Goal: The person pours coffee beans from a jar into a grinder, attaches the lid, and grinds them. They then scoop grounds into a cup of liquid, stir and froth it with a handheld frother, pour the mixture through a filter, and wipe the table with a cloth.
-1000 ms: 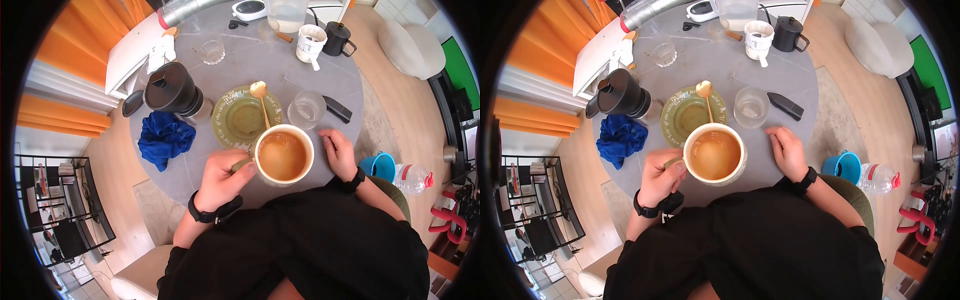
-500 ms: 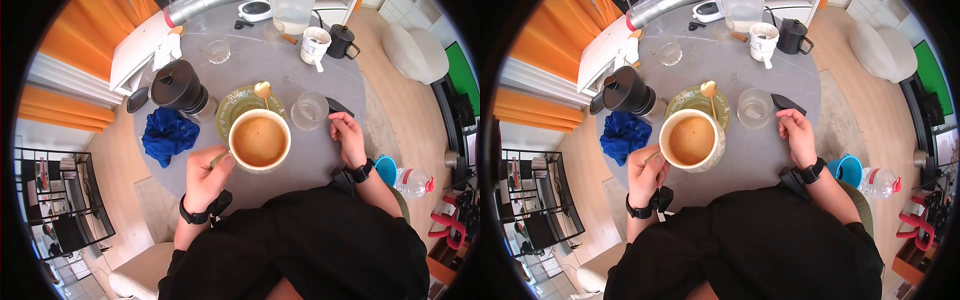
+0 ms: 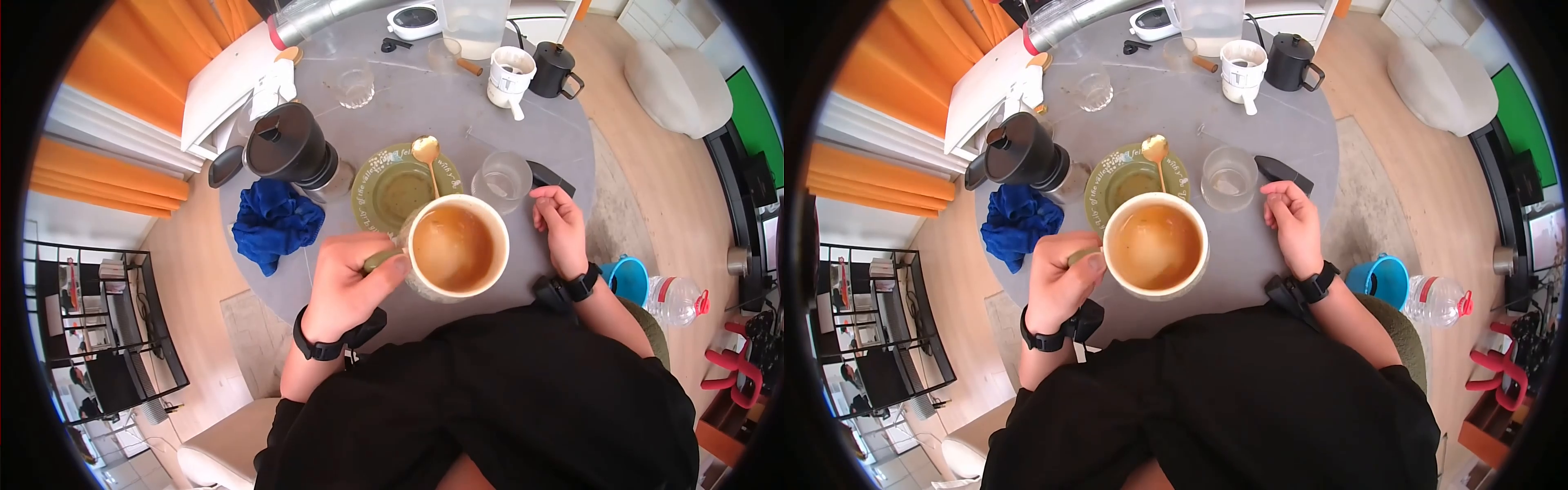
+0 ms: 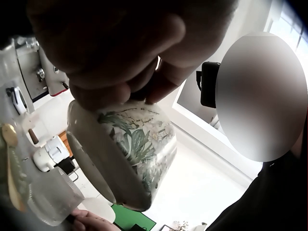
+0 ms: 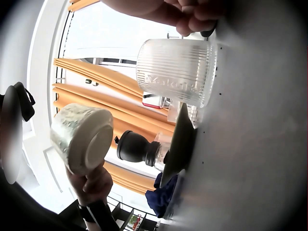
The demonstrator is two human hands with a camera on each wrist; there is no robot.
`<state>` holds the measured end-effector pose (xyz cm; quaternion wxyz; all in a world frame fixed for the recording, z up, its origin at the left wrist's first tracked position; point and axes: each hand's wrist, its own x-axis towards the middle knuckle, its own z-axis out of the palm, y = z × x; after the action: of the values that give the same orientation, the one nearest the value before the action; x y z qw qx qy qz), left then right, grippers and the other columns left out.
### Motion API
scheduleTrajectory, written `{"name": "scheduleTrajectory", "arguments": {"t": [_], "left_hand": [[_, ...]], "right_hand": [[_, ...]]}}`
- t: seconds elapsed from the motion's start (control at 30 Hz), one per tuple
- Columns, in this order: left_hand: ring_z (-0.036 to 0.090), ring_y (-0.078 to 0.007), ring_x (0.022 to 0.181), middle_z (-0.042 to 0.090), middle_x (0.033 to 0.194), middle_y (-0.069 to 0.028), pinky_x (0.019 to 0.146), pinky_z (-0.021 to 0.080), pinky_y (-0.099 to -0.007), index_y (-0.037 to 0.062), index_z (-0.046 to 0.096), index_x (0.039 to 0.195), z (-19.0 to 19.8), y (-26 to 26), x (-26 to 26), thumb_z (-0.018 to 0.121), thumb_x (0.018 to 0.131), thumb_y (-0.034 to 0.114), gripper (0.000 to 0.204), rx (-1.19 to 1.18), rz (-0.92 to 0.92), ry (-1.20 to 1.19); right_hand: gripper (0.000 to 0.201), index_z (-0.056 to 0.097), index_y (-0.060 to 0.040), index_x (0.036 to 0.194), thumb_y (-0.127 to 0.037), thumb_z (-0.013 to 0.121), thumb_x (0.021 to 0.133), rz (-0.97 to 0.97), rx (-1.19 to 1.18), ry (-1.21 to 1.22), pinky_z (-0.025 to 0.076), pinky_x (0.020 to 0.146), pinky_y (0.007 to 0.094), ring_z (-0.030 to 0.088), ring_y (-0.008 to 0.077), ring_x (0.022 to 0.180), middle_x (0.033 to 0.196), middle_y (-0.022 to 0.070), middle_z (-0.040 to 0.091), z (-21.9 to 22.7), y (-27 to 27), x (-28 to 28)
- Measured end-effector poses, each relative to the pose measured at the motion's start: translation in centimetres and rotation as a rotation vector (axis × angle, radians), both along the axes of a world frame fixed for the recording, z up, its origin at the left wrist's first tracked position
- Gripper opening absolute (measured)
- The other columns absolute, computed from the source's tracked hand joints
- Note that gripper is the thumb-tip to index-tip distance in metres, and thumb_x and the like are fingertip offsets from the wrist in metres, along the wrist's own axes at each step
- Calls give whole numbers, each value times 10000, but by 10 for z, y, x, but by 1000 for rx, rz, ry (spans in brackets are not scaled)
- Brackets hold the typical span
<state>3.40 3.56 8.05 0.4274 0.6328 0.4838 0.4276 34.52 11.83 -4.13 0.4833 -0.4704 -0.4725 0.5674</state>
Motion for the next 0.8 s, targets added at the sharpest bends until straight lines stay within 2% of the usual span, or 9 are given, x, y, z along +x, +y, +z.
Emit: {"name": "scheduleTrajectory", "arguments": {"t": [0.1, 0.2, 0.37, 0.43, 0.57, 0.7, 0.8], "left_hand": [[375, -152, 520, 429, 567, -58, 505, 299, -336, -26, 483, 648, -2, -1, -2, 643, 865, 36, 276, -32, -2, -25], [348, -154, 527, 393, 544, -56, 502, 287, -333, -30, 464, 645, -3, 1, -12, 643, 873, 42, 299, -81, 105, 3], [336, -139, 525, 393, 549, -55, 505, 276, -339, -26, 437, 647, -9, -4, -10, 630, 889, 51, 318, -30, 86, 43], [345, -124, 530, 408, 556, -54, 506, 285, -334, -26, 439, 641, -7, -6, -20, 615, 903, 57, 327, -144, 123, 66], [356, -98, 529, 427, 549, -34, 498, 295, -312, -20, 478, 625, -13, -11, -28, 608, 912, 75, 330, -146, 232, -6], [355, -99, 527, 422, 549, -31, 494, 292, -317, -31, 492, 642, -17, -16, -25, 620, 907, 72, 311, -166, 185, 74], [352, -101, 532, 410, 550, -30, 495, 285, -316, -31, 482, 645, -17, -16, -17, 628, 902, 72, 313, -196, 163, 28]], "right_hand": [[142, 611, -24, 1081, -29, 490, 1007, 14, -22, 14, 380, 624, 212, 477, 55, 673, 743, -26, 549, 1, -1, 0], [143, 612, -26, 1079, -26, 487, 1009, 22, -15, 5, 379, 623, 213, 479, 55, 673, 744, -26, 551, -3, 1, 0], [140, 616, -29, 1075, -31, 495, 1006, 13, -13, 4, 380, 622, 212, 477, 56, 670, 744, -27, 551, -1, 1, 0], [143, 619, -30, 1074, -30, 496, 1002, -4, -23, 11, 380, 622, 211, 475, 57, 669, 743, -27, 550, 2, 1, -1], [137, 623, -32, 1076, -48, 508, 1005, -20, -25, 38, 373, 619, 209, 469, 56, 666, 743, -28, 550, -2, 1, 1], [131, 626, -34, 1089, -73, 527, 1013, -5, 13, 37, 360, 611, 209, 467, 54, 664, 737, -34, 543, -3, 4, 0], [97, 609, -58, 1055, -110, 536, 1017, -8, 3, 14, 355, 617, 206, 466, 56, 658, 723, -32, 535, 0, 4, -4]]}}
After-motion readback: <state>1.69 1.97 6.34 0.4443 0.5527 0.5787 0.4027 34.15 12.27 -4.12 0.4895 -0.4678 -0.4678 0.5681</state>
